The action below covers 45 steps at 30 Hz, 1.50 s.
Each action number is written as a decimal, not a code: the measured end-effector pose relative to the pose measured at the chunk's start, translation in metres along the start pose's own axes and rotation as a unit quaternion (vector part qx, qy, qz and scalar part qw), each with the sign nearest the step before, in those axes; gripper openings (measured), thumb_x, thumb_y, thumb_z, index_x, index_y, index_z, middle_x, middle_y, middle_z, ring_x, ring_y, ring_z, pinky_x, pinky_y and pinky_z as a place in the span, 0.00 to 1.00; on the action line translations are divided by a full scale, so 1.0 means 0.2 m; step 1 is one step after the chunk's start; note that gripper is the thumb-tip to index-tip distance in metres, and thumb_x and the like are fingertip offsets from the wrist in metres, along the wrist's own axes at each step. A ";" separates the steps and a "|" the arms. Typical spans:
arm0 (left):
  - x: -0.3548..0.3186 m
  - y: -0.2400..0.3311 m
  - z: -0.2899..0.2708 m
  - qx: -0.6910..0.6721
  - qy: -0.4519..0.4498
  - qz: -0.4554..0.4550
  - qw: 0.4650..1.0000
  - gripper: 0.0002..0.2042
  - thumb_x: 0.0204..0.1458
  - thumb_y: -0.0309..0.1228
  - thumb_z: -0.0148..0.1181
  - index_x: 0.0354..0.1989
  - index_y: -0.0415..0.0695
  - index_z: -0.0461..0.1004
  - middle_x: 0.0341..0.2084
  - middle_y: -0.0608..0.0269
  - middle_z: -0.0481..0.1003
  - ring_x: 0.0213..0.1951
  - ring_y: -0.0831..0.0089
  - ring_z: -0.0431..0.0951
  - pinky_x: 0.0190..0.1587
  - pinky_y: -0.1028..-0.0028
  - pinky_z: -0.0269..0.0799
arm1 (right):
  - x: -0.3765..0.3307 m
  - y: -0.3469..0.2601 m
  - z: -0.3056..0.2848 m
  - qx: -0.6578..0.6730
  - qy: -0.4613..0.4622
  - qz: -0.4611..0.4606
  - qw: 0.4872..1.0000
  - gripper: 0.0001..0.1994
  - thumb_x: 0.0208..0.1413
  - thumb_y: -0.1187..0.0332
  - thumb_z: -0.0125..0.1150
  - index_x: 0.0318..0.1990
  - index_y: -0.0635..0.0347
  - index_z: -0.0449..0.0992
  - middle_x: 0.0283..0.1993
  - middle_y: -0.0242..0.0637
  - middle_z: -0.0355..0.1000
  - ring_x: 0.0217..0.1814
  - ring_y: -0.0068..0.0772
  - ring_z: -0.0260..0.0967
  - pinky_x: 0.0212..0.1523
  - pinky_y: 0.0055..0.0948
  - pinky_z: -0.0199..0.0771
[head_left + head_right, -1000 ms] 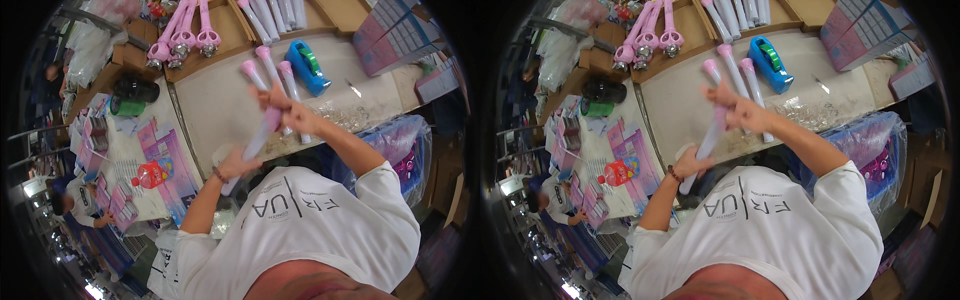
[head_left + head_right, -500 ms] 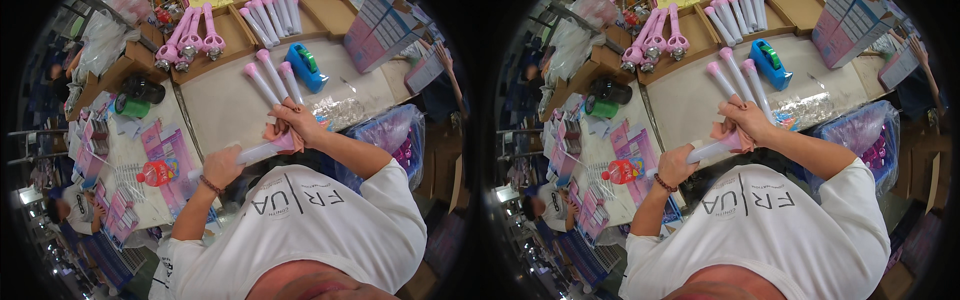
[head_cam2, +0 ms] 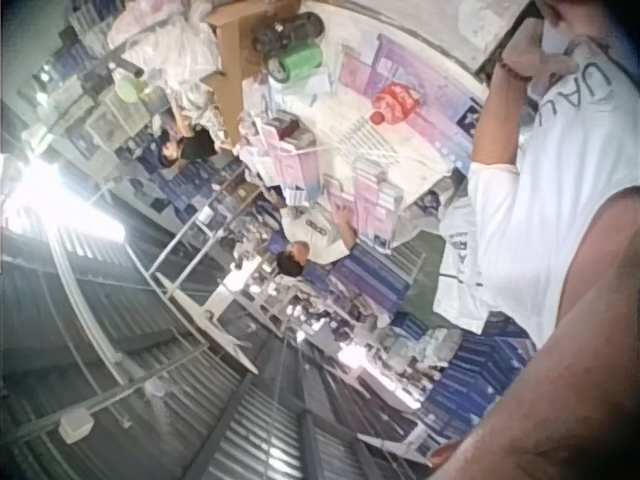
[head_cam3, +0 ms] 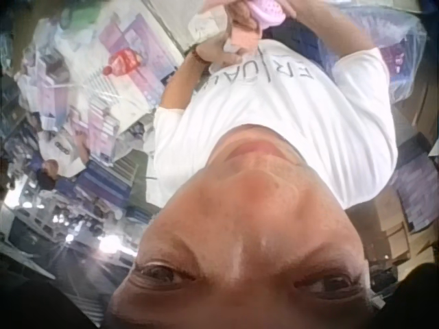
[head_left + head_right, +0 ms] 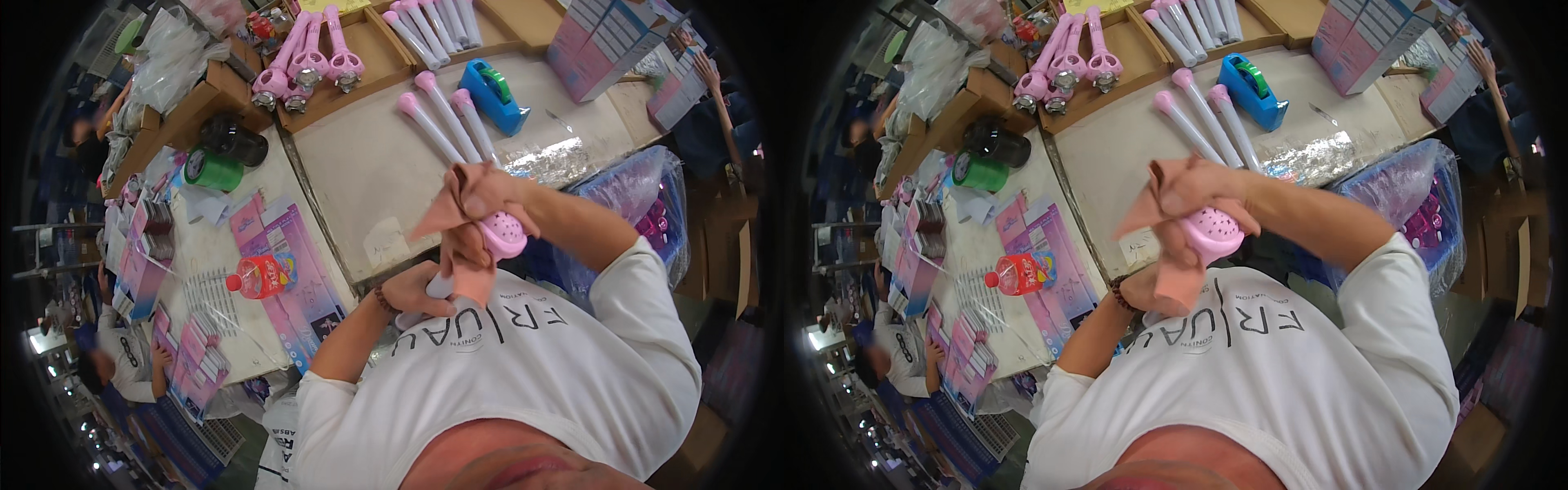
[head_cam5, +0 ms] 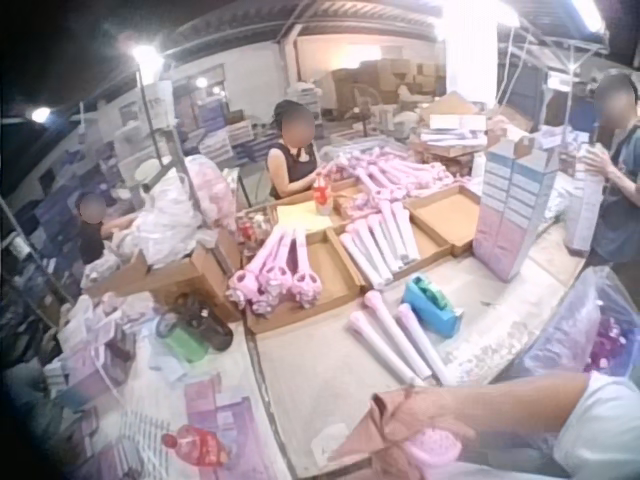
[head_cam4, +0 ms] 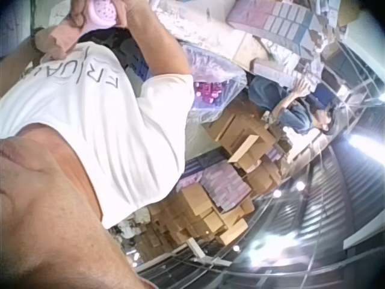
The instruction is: The person assembles pink and white baton-like objects by attaching pink tops to white handles. They then place the assembled batons into small pink boxes and seal them with tape. The process is repeated for multiple units.
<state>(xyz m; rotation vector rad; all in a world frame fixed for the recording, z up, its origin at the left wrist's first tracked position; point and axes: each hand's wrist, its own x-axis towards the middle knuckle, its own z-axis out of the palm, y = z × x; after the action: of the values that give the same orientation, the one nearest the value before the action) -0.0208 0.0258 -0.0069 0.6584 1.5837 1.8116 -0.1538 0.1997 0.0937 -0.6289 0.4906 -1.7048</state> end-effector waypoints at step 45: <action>0.69 0.22 0.87 -0.288 0.195 -0.049 0.936 0.10 0.47 0.27 0.61 0.31 0.39 0.65 0.13 0.61 0.68 0.13 0.74 0.70 0.17 0.73 0.67 | -0.71 -0.24 -0.05 0.122 0.022 -0.196 0.973 0.14 0.51 0.64 0.63 0.39 0.61 0.68 0.26 0.33 0.67 0.22 0.24 0.66 0.22 0.29 0.75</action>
<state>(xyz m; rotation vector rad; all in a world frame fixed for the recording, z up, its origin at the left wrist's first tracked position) 0.0076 0.2410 0.0584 -0.0564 1.1737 2.2755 -0.1736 0.3486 0.0955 -0.5320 0.1873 -2.1164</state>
